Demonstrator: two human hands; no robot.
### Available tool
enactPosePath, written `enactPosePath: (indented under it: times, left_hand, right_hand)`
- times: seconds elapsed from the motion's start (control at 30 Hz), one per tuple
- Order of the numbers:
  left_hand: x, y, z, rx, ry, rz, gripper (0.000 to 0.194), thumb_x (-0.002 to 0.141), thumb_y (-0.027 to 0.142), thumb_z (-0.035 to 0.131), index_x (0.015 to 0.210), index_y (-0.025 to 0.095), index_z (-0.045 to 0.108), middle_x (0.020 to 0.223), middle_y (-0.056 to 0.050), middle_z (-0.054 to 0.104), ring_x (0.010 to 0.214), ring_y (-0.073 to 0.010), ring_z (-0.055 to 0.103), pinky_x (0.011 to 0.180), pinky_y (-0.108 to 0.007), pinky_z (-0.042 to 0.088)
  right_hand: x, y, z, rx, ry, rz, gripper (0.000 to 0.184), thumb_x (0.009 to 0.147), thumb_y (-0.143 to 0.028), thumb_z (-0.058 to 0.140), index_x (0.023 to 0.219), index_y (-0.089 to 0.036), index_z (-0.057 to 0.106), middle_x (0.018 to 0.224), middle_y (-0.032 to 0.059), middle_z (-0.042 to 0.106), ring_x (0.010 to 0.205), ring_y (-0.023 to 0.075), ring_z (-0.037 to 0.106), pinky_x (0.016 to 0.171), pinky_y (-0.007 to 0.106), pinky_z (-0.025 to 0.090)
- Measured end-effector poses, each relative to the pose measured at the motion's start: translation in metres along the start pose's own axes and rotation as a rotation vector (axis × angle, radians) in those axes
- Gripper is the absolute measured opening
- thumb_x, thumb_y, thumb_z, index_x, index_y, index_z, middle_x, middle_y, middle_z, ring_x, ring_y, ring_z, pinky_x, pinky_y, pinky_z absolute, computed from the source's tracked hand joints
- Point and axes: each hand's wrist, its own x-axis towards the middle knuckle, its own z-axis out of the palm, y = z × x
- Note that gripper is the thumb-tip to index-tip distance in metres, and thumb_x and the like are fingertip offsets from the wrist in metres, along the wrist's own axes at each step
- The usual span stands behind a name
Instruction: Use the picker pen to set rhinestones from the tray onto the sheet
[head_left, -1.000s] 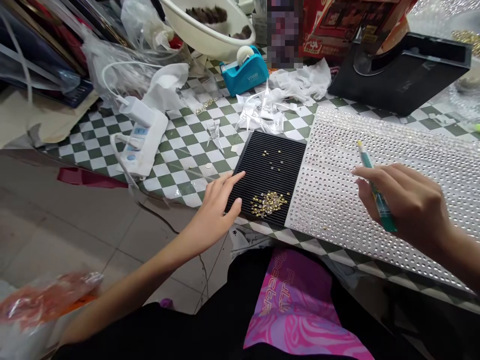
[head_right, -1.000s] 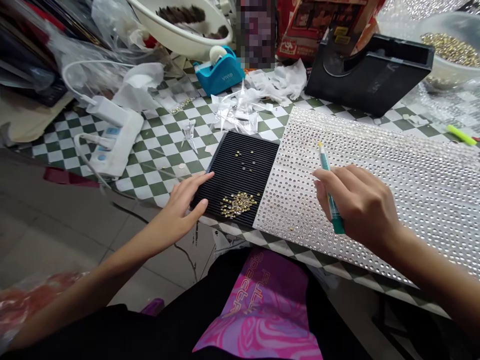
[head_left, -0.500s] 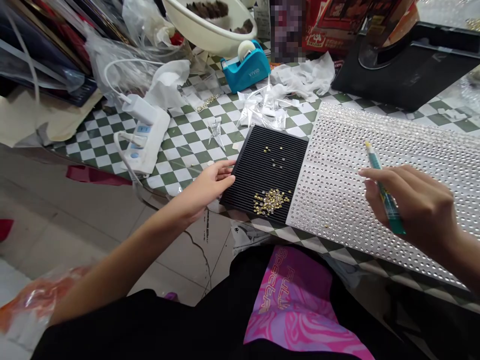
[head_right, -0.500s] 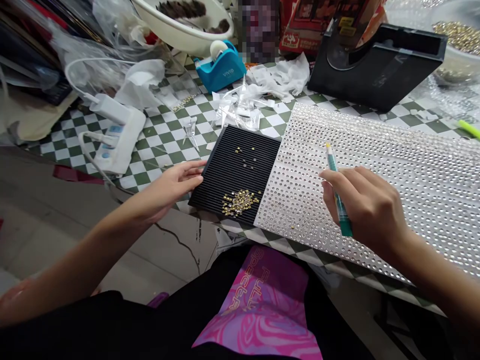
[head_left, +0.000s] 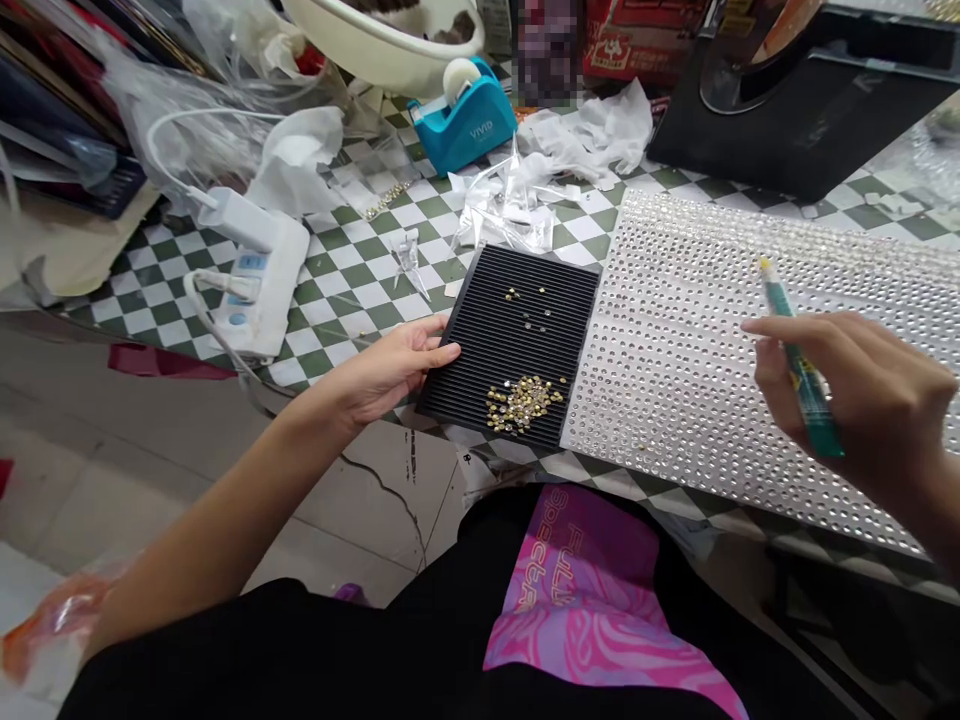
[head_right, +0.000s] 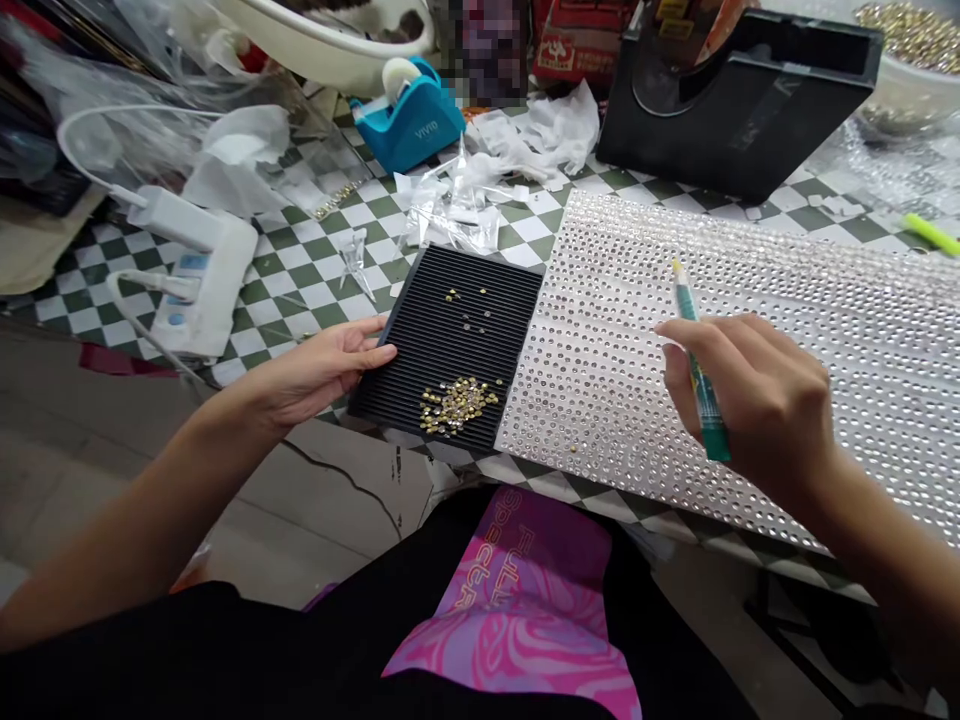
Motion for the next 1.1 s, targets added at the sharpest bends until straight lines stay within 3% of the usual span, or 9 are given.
enactPosePath:
  times: [0.1,0.3,0.5,0.6,0.7,0.87,0.97,1.1]
  left_hand:
    - [-0.005,0.003,-0.003,0.001,0.023,0.024,0.061,0.066,0.031,0.094,0.122,0.022,0.073,0.100,-0.008,0.079,0.098,-0.0269,0.075,0.075,-0.028,0.062]
    - [-0.014,0.021,0.005,-0.020,0.033,0.068,0.059,0.066,0.029,0.094,0.120,0.022,0.072,0.113,-0.007,0.078,0.100,-0.0263,0.075,0.073,-0.026,0.062]
    - [-0.001,0.052,0.044,-0.003,-0.078,0.144,0.050,0.077,0.028,0.086,0.123,0.019,0.069,0.117,-0.009,0.077,0.108,-0.0281,0.073,0.083,-0.033,0.062]
    - [0.012,0.064,0.069,-0.032,-0.136,0.166,0.040,0.083,0.025,0.081,0.120,0.018,0.067,0.112,-0.007,0.077,0.101,-0.0236,0.073,0.078,-0.028,0.058]
    - [0.025,0.070,0.093,-0.082,-0.207,0.187,0.030,0.089,0.023,0.076,0.117,0.018,0.066,0.105,-0.005,0.078,0.092,-0.0181,0.073,0.076,-0.025,0.055]
    - [0.043,0.073,0.125,-0.158,-0.328,0.191,0.039,0.083,0.028,0.085,0.115,0.018,0.065,0.104,-0.005,0.079,0.088,-0.0163,0.073,0.072,-0.022,0.055]
    - [0.051,0.074,0.138,-0.211,-0.409,0.196,0.048,0.078,0.033,0.091,0.117,0.018,0.067,0.112,-0.007,0.079,0.096,-0.0190,0.074,0.074,-0.021,0.057]
    - [0.059,0.068,0.146,-0.282,-0.496,0.213,0.044,0.085,0.032,0.087,0.122,0.018,0.068,0.127,-0.009,0.076,0.111,-0.0221,0.074,0.081,-0.021,0.060]
  right_hand:
    - [-0.001,0.003,-0.003,-0.013,0.020,0.038,0.023,0.086,-0.004,0.068,0.105,-0.016,0.066,0.078,0.0066,0.072,0.068,0.0209,0.069,0.051,0.028,0.042]
    - [0.001,-0.001,-0.007,0.177,-0.029,0.227,0.025,0.094,-0.009,0.063,0.117,-0.018,0.068,0.099,0.0075,0.079,0.085,0.0200,0.078,0.065,0.026,0.055]
    - [0.006,-0.005,0.007,0.918,-0.232,0.622,0.036,0.105,-0.037,0.056,0.137,-0.022,0.062,0.118,0.0099,0.076,0.095,0.0199,0.078,0.082,0.034,0.065]
    - [0.011,-0.002,0.013,1.300,-0.210,0.871,0.041,0.099,-0.051,0.065,0.127,-0.021,0.067,0.102,0.0092,0.078,0.084,0.0215,0.078,0.075,0.036,0.067]
    - [0.015,0.005,0.010,1.515,-0.172,1.046,0.037,0.093,-0.052,0.072,0.112,-0.020,0.070,0.105,0.0076,0.077,0.085,0.0183,0.076,0.075,0.031,0.066]
    - [0.013,0.022,-0.002,1.554,0.000,1.264,0.018,0.091,-0.040,0.076,0.097,-0.023,0.071,0.102,0.0029,0.076,0.083,0.0155,0.072,0.071,0.026,0.063]
    - [0.007,0.031,-0.003,1.518,0.002,1.268,0.019,0.089,-0.041,0.076,0.099,-0.025,0.073,0.103,0.0038,0.075,0.087,0.0198,0.073,0.071,0.031,0.063]
    - [-0.001,0.042,0.001,1.441,-0.063,1.230,0.028,0.090,-0.048,0.074,0.106,-0.025,0.074,0.102,0.0042,0.076,0.089,0.0201,0.074,0.074,0.032,0.064]
